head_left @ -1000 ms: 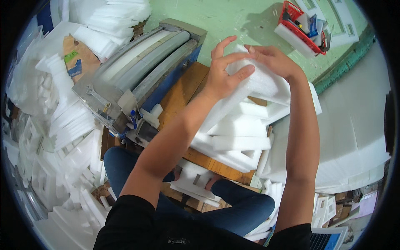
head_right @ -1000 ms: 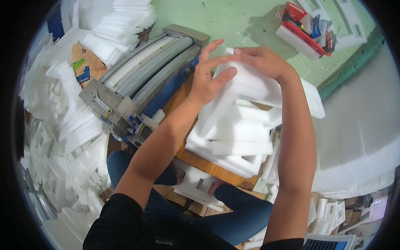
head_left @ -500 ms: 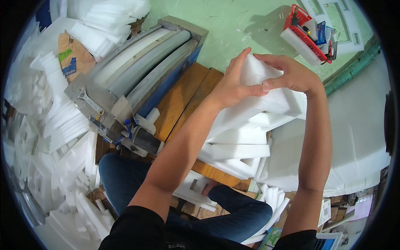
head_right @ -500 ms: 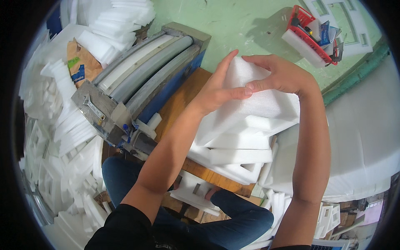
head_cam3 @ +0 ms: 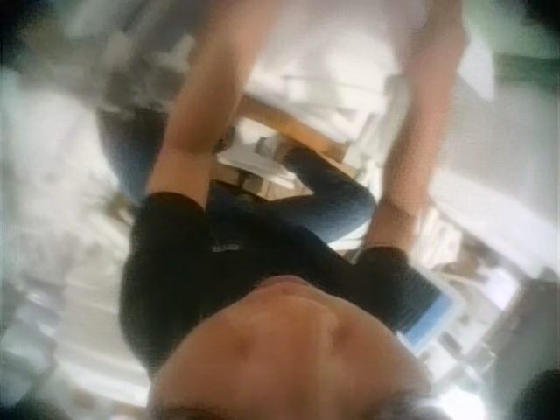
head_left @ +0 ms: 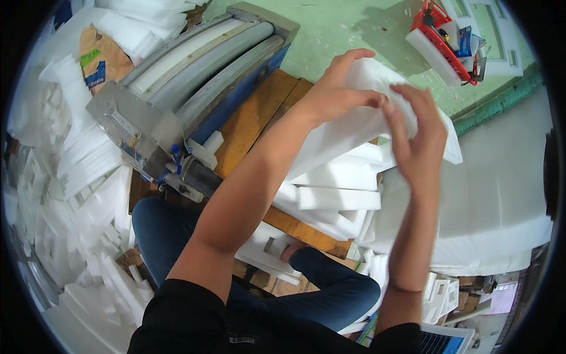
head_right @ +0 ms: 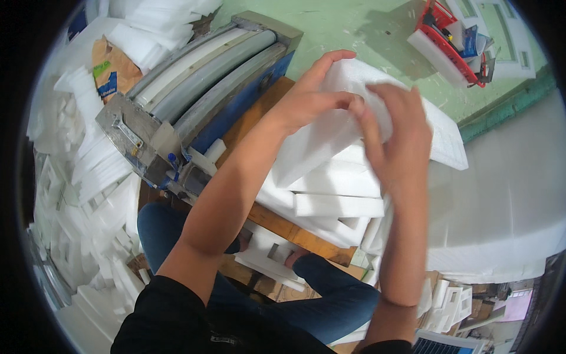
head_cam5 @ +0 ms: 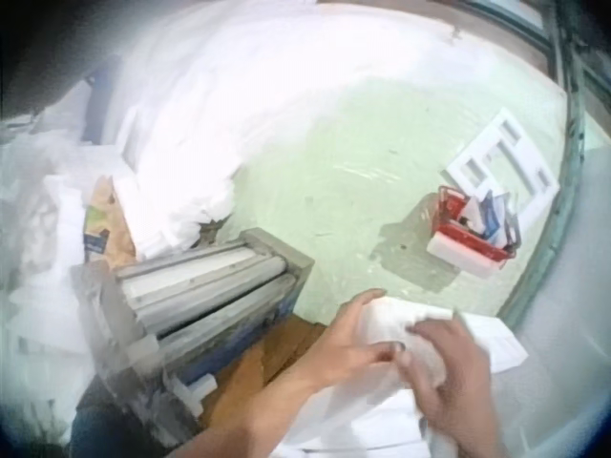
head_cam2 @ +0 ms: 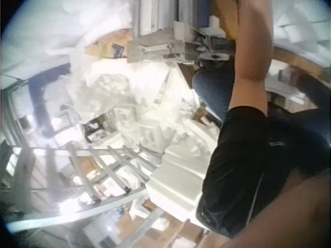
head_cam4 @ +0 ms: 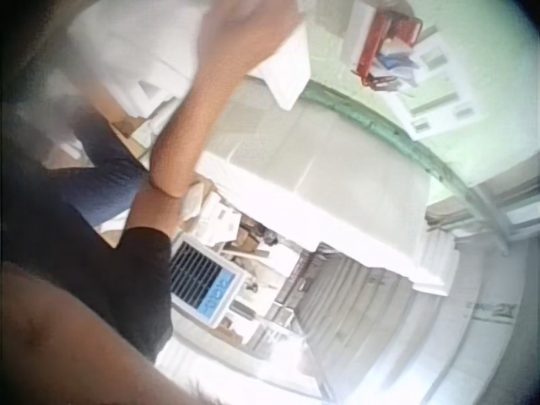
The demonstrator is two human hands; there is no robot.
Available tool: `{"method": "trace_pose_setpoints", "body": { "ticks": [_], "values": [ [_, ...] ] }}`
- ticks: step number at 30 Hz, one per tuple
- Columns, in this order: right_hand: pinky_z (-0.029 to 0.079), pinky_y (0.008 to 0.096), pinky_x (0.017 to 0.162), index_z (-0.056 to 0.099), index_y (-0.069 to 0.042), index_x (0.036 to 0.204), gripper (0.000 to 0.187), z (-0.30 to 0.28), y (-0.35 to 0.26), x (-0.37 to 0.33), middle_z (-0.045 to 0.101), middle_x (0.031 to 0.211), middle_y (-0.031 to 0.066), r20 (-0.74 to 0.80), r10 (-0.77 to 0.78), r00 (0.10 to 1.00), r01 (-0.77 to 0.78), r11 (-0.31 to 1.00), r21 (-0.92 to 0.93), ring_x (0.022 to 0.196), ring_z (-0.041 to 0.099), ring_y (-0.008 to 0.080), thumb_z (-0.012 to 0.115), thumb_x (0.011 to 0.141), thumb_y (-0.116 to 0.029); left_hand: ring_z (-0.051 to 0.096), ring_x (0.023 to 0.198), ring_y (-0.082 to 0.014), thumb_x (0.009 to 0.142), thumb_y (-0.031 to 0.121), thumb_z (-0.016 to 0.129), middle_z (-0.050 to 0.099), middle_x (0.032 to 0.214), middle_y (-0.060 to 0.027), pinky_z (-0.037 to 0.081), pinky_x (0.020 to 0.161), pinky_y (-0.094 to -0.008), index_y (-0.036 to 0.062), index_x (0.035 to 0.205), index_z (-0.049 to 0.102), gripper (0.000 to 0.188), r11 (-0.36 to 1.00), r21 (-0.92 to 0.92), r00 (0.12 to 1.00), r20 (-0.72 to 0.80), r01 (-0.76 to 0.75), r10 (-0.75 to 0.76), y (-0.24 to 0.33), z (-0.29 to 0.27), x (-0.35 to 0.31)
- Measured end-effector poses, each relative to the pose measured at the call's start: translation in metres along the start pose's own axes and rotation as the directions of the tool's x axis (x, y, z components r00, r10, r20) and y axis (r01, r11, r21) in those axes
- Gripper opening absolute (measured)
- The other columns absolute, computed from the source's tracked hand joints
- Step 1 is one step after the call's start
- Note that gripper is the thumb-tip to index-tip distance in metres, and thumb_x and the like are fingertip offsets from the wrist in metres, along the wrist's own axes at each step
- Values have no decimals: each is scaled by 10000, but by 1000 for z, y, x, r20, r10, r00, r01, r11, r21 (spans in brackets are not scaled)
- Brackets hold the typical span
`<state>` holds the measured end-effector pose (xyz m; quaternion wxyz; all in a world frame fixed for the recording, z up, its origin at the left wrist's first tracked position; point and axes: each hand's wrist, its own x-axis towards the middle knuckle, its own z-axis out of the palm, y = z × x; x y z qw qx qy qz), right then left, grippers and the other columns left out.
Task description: The person sits on a workbench and repeatedly cuts strips from white foam pieces using a manual cutting machine. They handle the foam by hand, feed it through the machine, and place the cut pieces aside.
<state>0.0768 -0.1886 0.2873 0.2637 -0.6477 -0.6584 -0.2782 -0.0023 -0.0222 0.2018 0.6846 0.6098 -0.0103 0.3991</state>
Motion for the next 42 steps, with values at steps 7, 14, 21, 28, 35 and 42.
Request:
{"method": "trace_pose_setpoints", "body": {
  "ticks": [7, 14, 21, 28, 35, 42],
  "values": [
    [194, 651, 1201, 535, -13, 1415, 972, 62, -27, -56, 578, 1409, 168, -283, 34, 959, -101, 968, -228, 1339, 510, 373, 854, 722, -616, 433, 1426, -371, 757, 440, 835, 445, 1519, -255, 321, 1198, -414, 44, 1564, 342, 1026, 949, 314, 975, -212, -1, 72, 5, 24, 0],
    [199, 610, 1219, 550, -51, 1398, 800, 81, -15, -57, 590, 1400, 167, -366, 5, 931, -111, 956, -270, 1330, 533, 365, 847, 747, -410, 532, 1297, -329, 754, 397, 844, 537, 1400, -251, 419, 1091, -413, -47, 1505, 369, 993, 982, 176, 983, -179, 65, -33, -4, 12, 5],
    [243, 577, 1187, 598, -71, 1312, 654, 103, -14, -47, 634, 1323, 150, -469, -32, 883, -123, 947, -295, 1252, 582, 345, 788, 754, -353, 580, 1203, -331, 748, 325, 834, 553, 1326, -262, 469, 1019, -421, -75, 1473, 378, 945, 1000, -9, 989, -145, -2, 1, 0, 5, 6],
    [262, 547, 1168, 684, -99, 1222, 542, 116, -7, -49, 650, 1296, 108, -557, -21, 830, -125, 967, -224, 1217, 576, 312, 752, 725, -305, 592, 1178, -285, 763, 272, 836, 575, 1306, -231, 485, 998, -398, -93, 1441, 387, 892, 1000, -12, 987, -158, -3, 2, -2, 6, 4],
    [262, 508, 1171, 708, -109, 1162, 484, 117, -7, -48, 673, 1251, 93, -578, 9, 816, -144, 972, -188, 1207, 576, 289, 713, 719, -305, 602, 1172, -276, 762, 305, 848, 574, 1329, -213, 484, 1003, -393, -24, 1471, 416, 893, 999, 44, 992, -127, 13, -7, -1, 3, 8],
    [251, 509, 1176, 701, -91, 1171, 471, 116, -14, -42, 661, 1248, 83, -600, 39, 799, -169, 972, -162, 1227, 562, 279, 694, 758, -317, 523, 1287, -290, 802, 348, 820, 563, 1349, -155, 407, 1093, -428, 111, 1386, 580, 674, 980, 189, 996, -57, -54, 65, -5, -6, 10]
  ]
}}
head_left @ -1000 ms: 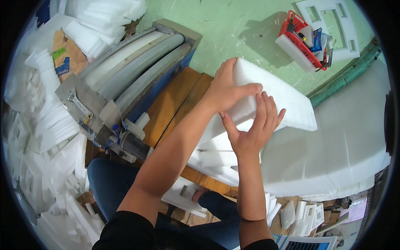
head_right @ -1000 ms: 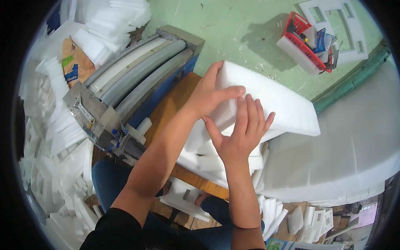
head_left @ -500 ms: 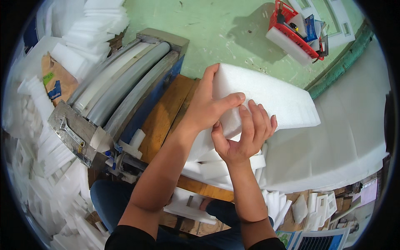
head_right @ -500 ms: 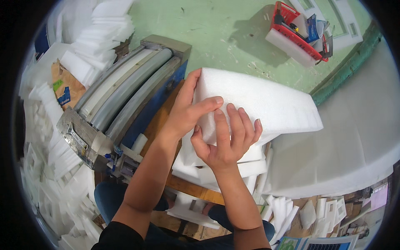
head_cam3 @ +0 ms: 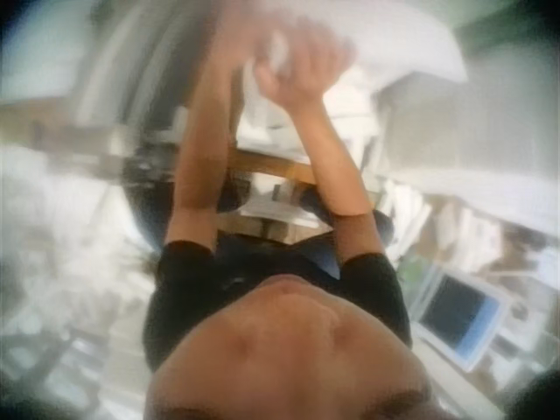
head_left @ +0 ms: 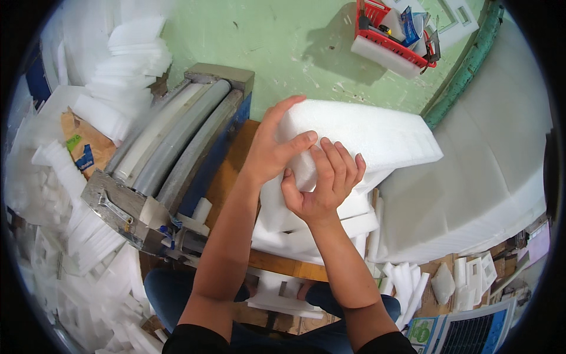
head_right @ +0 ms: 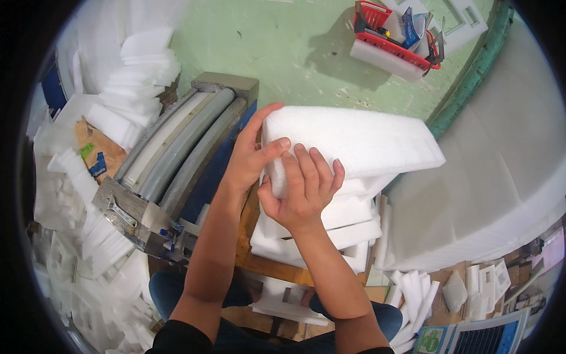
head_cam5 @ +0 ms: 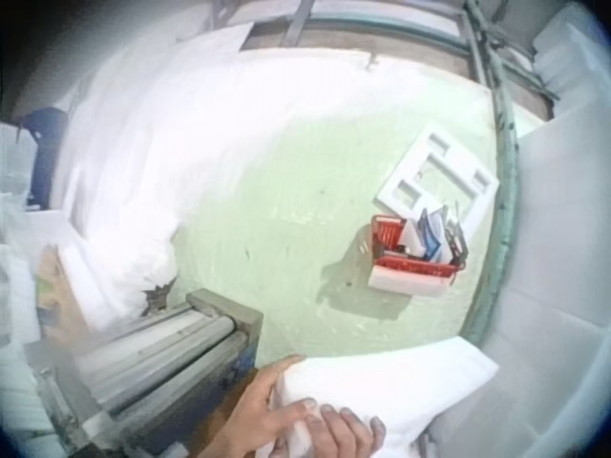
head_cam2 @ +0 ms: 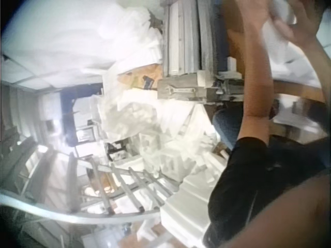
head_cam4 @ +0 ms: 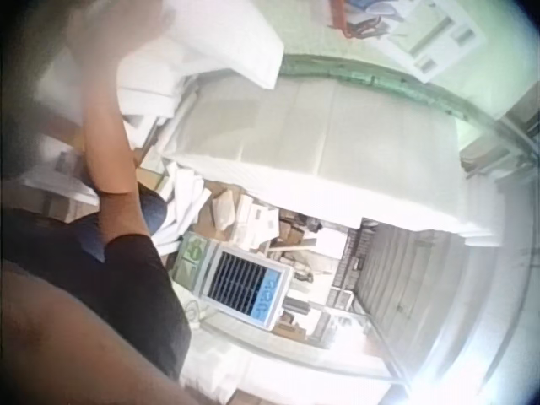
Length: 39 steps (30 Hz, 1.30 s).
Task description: The person sits on a workbench and repeatedly cuts strips from white foam pieces using a manual cutting machine. They handle the foam by hand, feed it through the machine, and place the cut pieces aside.
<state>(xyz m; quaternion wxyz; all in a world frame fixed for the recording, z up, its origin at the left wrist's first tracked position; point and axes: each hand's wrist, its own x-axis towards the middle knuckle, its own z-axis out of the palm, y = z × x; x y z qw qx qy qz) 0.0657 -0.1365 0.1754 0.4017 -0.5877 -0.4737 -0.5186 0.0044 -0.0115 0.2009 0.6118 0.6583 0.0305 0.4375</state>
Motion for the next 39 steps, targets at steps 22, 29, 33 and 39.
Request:
{"method": "trace_pose_setpoints", "body": {
  "ticks": [22, 29, 33, 39],
  "values": [
    [229, 556, 1173, 629, -52, 1227, 480, 2, 7, -5, 615, 1299, 102, 6, 29, 1000, -29, 999, 30, 1260, 522, 304, 663, 811, -288, 651, 1032, -281, 813, 274, 831, 654, 1052, -121, 509, 903, -379, 78, 1090, 749, 350, 951, 244, 966, -129, -188, 224, -2, 13, -7],
    [244, 567, 1166, 595, -50, 1270, 519, -2, 10, -3, 595, 1327, 115, 18, 9, 1000, -9, 1000, 8, 1277, 510, 317, 678, 823, -302, 649, 1056, -295, 827, 312, 832, 666, 1066, -131, 509, 920, -389, 76, 1099, 743, 370, 942, 282, 965, -129, -184, 227, 5, 17, -6],
    [260, 558, 1161, 600, -63, 1274, 539, 3, 4, 1, 610, 1322, 113, -1, 5, 1000, -5, 1000, 22, 1270, 532, 318, 720, 803, -296, 629, 1075, -263, 856, 324, 811, 656, 1129, -128, 501, 922, -372, 71, 1139, 707, 394, 943, 294, 979, -79, -155, 185, 13, 5, -3],
    [276, 535, 1159, 600, -90, 1254, 577, 1, 9, 0, 634, 1321, 117, -44, 3, 999, 2, 994, 107, 1243, 583, 323, 805, 735, -240, 591, 1129, -216, 843, 373, 802, 656, 1186, -105, 456, 986, -354, 63, 1179, 669, 476, 953, 284, 993, -29, -106, 119, 18, 5, -2]
  ]
}}
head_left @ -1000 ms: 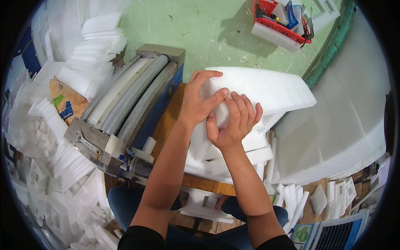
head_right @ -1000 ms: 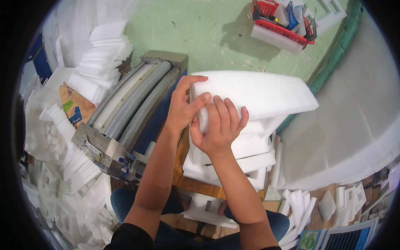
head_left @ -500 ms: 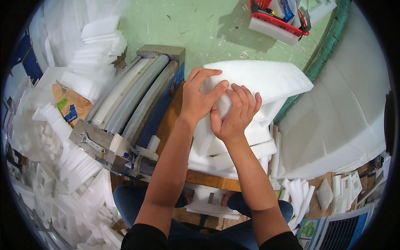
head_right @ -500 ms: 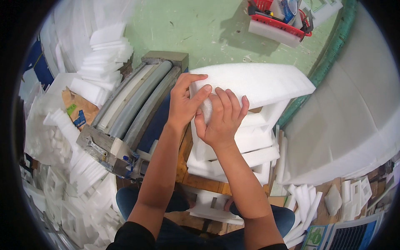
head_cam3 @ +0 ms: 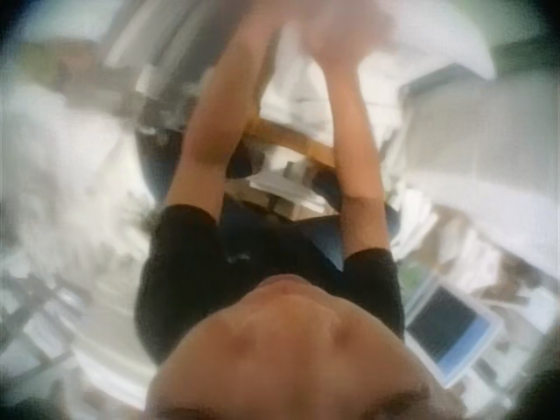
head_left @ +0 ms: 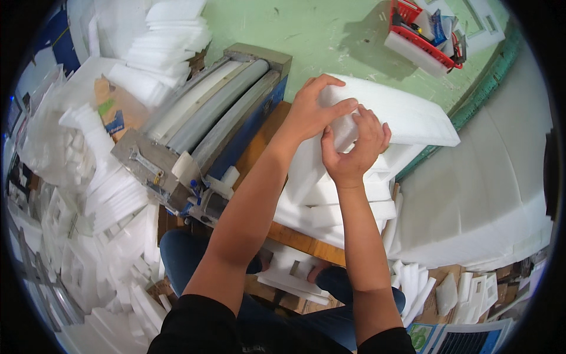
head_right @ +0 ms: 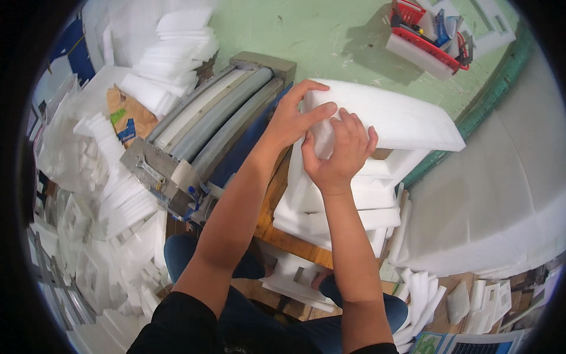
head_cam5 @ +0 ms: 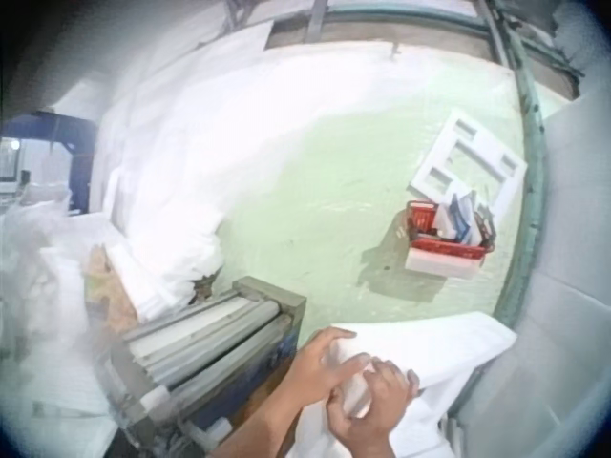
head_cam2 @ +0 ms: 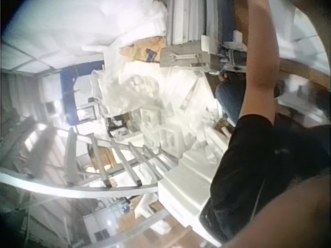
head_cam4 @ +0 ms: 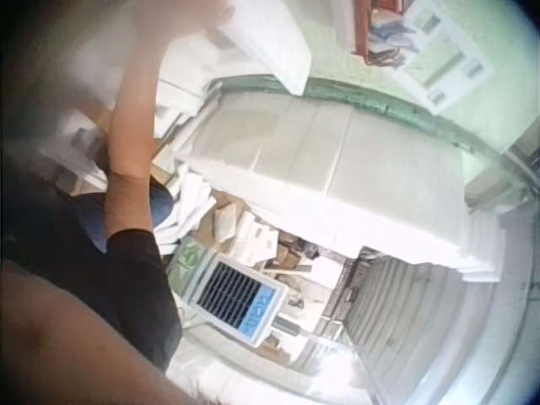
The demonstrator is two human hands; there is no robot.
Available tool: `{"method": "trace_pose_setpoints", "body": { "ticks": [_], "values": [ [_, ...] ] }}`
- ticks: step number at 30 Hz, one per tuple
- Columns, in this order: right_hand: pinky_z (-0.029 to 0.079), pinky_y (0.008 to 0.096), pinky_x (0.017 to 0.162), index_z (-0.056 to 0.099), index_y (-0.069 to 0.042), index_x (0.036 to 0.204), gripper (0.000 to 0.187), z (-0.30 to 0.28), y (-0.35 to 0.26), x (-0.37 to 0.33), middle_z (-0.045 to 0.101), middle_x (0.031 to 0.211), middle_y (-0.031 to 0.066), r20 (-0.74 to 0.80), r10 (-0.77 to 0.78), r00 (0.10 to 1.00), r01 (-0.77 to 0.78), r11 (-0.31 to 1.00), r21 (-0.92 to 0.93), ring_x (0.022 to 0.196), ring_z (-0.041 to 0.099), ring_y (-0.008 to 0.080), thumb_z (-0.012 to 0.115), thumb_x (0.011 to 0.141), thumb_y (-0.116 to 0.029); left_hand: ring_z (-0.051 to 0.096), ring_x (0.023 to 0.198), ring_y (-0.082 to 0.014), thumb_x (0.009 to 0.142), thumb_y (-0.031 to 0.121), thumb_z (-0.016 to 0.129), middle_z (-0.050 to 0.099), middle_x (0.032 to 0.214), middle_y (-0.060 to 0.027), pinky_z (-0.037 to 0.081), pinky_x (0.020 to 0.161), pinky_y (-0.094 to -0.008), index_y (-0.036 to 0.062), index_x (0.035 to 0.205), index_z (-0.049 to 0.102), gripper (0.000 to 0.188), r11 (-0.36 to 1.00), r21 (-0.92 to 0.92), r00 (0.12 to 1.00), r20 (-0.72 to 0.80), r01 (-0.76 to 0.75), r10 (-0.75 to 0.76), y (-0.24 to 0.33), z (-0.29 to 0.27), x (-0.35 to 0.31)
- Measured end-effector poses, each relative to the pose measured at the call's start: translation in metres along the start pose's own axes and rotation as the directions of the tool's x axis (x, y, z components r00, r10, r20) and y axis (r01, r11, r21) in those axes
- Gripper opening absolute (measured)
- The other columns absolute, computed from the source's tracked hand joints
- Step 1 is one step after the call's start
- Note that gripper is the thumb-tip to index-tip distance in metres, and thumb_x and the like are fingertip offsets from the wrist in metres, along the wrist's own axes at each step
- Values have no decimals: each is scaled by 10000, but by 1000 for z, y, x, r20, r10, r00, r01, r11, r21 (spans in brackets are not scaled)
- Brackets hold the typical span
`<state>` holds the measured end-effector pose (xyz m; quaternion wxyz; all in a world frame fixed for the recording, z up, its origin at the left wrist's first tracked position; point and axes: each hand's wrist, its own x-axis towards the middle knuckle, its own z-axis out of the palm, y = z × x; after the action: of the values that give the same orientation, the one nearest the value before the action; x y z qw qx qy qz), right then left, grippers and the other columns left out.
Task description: The person sits on a workbench and repeatedly cuts strips from white foam pieces using a manual cutting machine. They handle the foam by hand, feed it through the machine, and place the cut pieces aside.
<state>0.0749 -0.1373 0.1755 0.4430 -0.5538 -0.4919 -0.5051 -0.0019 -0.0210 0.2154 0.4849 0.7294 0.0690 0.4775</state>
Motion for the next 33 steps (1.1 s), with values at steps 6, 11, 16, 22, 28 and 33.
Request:
{"method": "trace_pose_setpoints", "body": {
  "ticks": [6, 11, 16, 22, 28, 33],
  "values": [
    [274, 519, 1151, 602, -115, 1255, 555, -2, -2, -4, 636, 1331, 110, 5, -37, 999, 37, 999, -8, 1234, 585, 313, 809, 758, -250, 573, 1161, -246, 811, 393, 804, 654, 1177, -108, 442, 1008, -372, 69, 1177, 663, 509, 998, -21, 998, -31, -53, 52, -7, 1, -4],
    [273, 522, 1144, 605, -145, 1258, 519, -4, 4, -8, 635, 1340, 105, 15, -60, 998, 61, 997, -45, 1234, 585, 308, 811, 796, -261, 570, 1162, -259, 796, 418, 809, 642, 1190, -118, 447, 1009, -380, 88, 1190, 667, 534, 993, -108, 999, 1, 49, -49, 3, 2, -9],
    [275, 523, 1135, 608, -167, 1229, 463, -1, 6, -10, 634, 1338, 99, 5, -90, 996, 90, 996, -10, 1235, 583, 307, 811, 822, -252, 564, 1178, -272, 785, 443, 817, 627, 1223, -135, 452, 1012, -392, 100, 1203, 672, 560, 994, -69, 996, 35, 83, -81, -2, -5, -8],
    [280, 518, 1128, 609, -160, 1212, 491, -5, 4, -10, 636, 1328, 100, -14, -58, 998, 58, 998, 26, 1237, 581, 308, 826, 780, -241, 581, 1157, -270, 788, 441, 825, 654, 1193, -128, 447, 1020, -396, 99, 1194, 676, 551, 997, -25, 997, -6, 71, -71, -2, 1, -8],
    [301, 532, 1117, 616, -153, 1194, 506, -7, 6, -9, 635, 1316, 105, -4, -62, 998, 62, 998, 12, 1235, 581, 321, 824, 738, -222, 566, 1148, -211, 812, 372, 827, 674, 1122, -84, 444, 1006, -368, 101, 1172, 688, 472, 998, -59, 999, 35, 26, -24, -4, -1, -5],
    [313, 542, 1112, 639, -133, 1196, 515, -6, -7, -8, 628, 1331, 118, -35, -26, 999, 27, 999, 33, 1240, 581, 329, 823, 728, -242, 600, 1080, -204, 809, 305, 835, 663, 1159, -106, 475, 967, -352, 70, 1180, 670, 469, 991, -128, 996, 84, 38, -27, -2, -11, -2]
  ]
}}
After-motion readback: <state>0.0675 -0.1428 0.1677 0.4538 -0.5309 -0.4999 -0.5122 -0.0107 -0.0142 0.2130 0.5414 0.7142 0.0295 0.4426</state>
